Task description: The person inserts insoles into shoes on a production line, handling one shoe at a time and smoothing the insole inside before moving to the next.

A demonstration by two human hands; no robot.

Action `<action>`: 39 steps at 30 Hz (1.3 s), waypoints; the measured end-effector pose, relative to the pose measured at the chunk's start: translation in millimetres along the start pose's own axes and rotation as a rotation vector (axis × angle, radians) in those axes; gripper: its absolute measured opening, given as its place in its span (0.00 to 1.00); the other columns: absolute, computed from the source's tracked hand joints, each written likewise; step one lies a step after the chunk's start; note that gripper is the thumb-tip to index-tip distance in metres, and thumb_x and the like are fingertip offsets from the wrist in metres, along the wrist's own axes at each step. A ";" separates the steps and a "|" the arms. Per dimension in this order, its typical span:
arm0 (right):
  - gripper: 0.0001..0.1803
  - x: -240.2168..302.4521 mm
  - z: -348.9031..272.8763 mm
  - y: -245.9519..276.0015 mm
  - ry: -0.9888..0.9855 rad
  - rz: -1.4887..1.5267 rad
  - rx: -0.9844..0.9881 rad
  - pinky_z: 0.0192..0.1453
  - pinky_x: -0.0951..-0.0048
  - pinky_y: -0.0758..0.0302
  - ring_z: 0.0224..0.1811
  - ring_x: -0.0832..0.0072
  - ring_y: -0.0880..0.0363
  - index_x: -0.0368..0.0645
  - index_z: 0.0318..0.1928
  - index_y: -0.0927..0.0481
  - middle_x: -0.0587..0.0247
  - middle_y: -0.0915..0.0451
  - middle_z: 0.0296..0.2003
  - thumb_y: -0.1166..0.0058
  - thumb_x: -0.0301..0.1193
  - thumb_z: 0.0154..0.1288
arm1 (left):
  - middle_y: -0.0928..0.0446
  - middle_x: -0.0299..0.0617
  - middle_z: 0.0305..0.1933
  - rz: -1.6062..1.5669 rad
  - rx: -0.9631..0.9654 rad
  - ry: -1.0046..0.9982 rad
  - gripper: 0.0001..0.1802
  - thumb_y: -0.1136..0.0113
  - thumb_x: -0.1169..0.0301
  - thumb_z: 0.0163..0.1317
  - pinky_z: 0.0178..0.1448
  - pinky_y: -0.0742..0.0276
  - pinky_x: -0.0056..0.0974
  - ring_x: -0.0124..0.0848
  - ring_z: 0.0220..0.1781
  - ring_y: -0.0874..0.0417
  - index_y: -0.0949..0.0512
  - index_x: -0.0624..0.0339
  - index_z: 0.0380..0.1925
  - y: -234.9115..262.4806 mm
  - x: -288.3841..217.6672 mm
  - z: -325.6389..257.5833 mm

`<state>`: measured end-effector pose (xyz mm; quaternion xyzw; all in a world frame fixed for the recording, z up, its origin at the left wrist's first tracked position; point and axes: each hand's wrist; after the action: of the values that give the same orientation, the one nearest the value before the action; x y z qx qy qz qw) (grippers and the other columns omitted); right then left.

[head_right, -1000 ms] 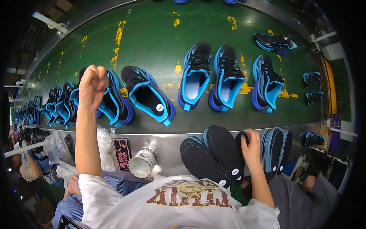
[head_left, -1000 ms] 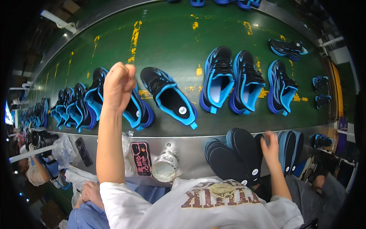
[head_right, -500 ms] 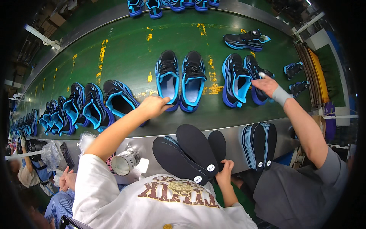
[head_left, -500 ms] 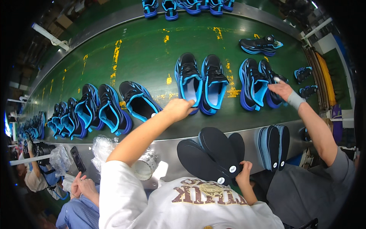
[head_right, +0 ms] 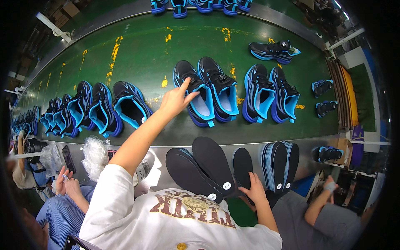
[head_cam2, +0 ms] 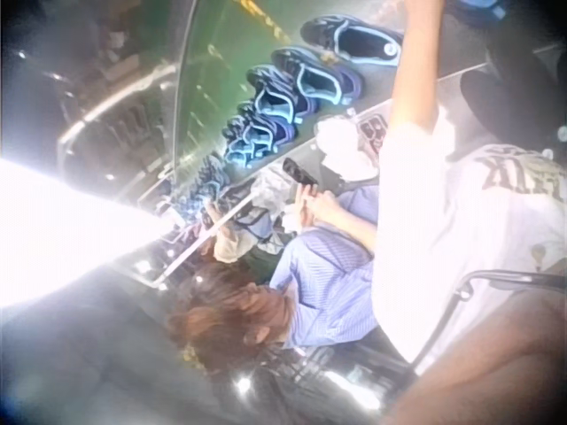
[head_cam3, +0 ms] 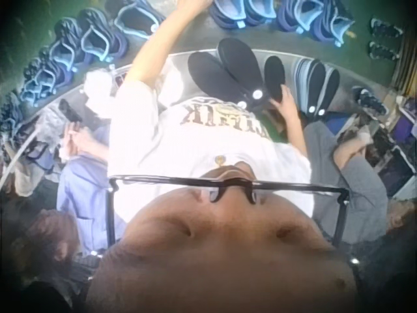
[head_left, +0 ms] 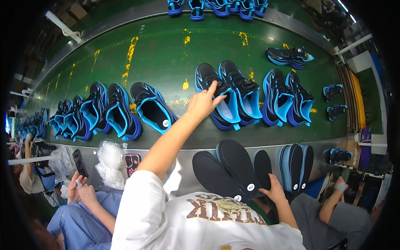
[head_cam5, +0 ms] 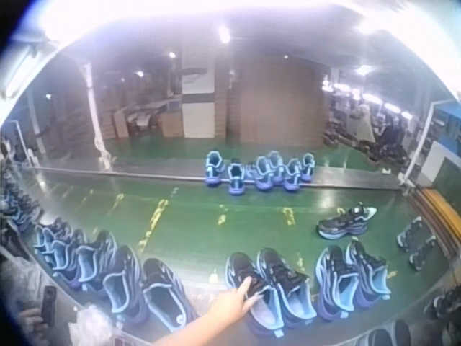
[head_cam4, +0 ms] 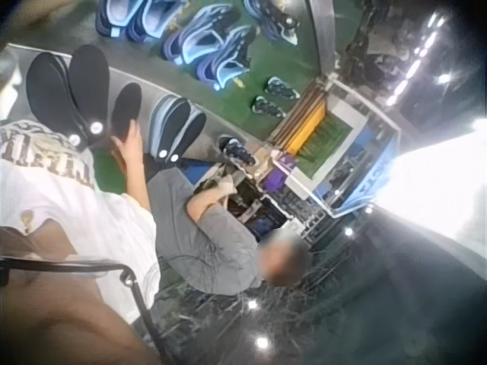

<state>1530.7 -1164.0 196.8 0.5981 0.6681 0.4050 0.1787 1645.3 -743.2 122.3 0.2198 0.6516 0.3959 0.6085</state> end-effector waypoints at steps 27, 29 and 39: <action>0.08 226.7 252.5 38.9 0.450 -0.316 -0.359 0.43 0.61 0.28 0.41 0.57 0.27 0.37 0.33 0.25 0.45 0.31 0.45 0.54 0.27 0.54 | 0.27 0.53 0.18 -0.318 0.003 0.241 0.20 0.44 0.55 0.50 0.28 0.32 0.45 0.48 0.23 0.25 0.28 0.65 0.23 1.9 -1.6 24.0; 0.08 229.2 239.0 41.0 0.574 -0.284 -0.528 0.44 0.61 0.28 0.41 0.56 0.28 0.39 0.33 0.25 0.44 0.31 0.46 0.53 0.29 0.55 | 0.27 0.54 0.18 -0.301 -0.037 0.257 0.20 0.44 0.55 0.50 0.28 0.31 0.46 0.50 0.25 0.25 0.29 0.65 0.23 -3.4 3.5 23.6; 0.07 213.3 236.4 87.1 0.575 -0.344 0.032 0.41 0.61 0.28 0.35 0.58 0.26 0.40 0.25 0.22 0.51 0.25 0.30 0.49 0.30 0.47 | 0.26 0.43 0.19 -0.562 0.202 0.392 0.23 0.36 0.57 0.43 0.26 0.31 0.34 0.27 0.22 0.26 0.24 0.71 0.25 -11.4 27.5 40.7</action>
<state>1711.5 -889.0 171.3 0.3406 0.7887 0.5104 0.0392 1682.5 -718.8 98.6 0.0109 0.8268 0.1811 0.5324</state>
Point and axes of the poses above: each hand's wrist, its own z-axis towards the middle knuckle, its own y-axis out of the back of the hand, x = y × z
